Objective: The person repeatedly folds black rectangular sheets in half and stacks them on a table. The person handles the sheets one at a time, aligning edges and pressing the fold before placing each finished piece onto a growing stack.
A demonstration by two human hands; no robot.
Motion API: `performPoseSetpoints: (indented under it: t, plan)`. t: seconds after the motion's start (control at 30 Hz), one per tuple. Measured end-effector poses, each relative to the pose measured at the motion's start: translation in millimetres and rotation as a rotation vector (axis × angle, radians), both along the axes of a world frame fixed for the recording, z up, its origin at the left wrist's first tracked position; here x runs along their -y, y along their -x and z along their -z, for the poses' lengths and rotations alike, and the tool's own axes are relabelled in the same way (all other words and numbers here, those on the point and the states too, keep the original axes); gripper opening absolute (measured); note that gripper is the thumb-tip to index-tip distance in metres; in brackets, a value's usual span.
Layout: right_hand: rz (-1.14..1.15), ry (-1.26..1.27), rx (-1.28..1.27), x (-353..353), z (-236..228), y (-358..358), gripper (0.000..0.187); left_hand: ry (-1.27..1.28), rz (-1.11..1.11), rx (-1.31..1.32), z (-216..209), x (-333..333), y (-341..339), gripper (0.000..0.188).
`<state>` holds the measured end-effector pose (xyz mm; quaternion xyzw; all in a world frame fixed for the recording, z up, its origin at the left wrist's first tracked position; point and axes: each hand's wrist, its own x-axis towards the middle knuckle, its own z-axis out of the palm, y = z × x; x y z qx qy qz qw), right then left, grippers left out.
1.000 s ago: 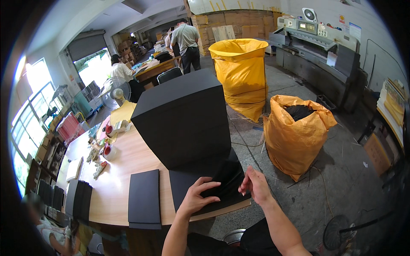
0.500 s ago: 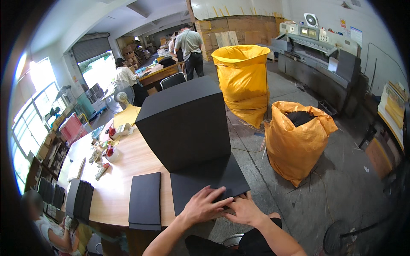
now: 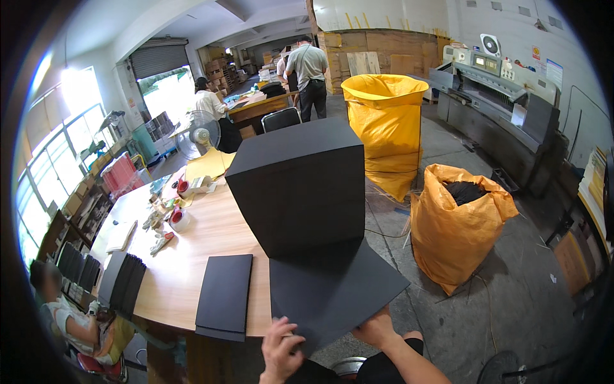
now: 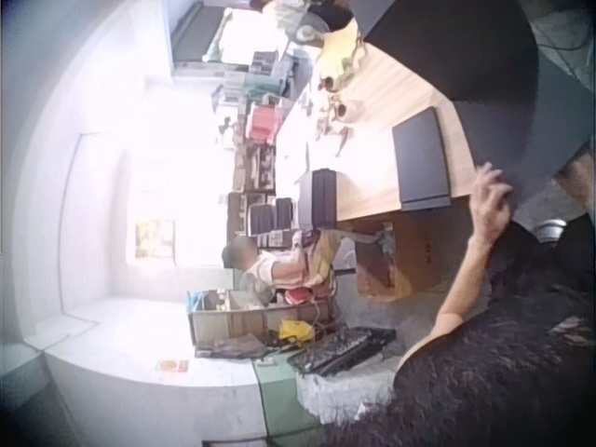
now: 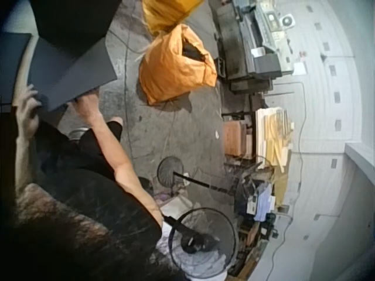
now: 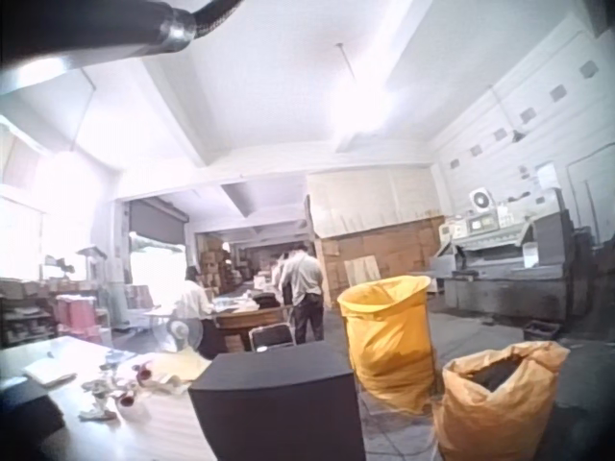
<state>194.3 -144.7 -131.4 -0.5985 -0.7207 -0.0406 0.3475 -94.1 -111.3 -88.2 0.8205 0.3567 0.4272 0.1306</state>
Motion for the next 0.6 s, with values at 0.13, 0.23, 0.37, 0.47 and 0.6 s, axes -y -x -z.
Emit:
performPoseSetpoints:
  t: [0.13,0.23,0.37,0.47,0.6]
  plan:
    - [0.003,0.004,0.029,-9.9,5.9,1.5,0.039,0.394,-0.456,0.612,55.9,19.2,-8.0,0.020]
    - [0.052,0.111,-0.011,-4.0,-0.5,-1.4,0.041,1.420,0.212,1.361,65.3,7.3,5.6,0.017]
    - [0.021,0.192,0.014,-7.0,14.5,-2.2,0.045,1.478,0.091,1.018,4.3,9.3,-16.7,0.032]
    - [-0.029,-0.034,0.105,-4.0,-15.1,2.0,0.051,1.251,0.034,1.072,1.8,16.9,35.4,0.034]
    - [0.027,-0.060,0.095,-6.1,-24.9,10.1,0.054,0.973,-0.170,1.253,54.7,17.9,142.8,0.032]
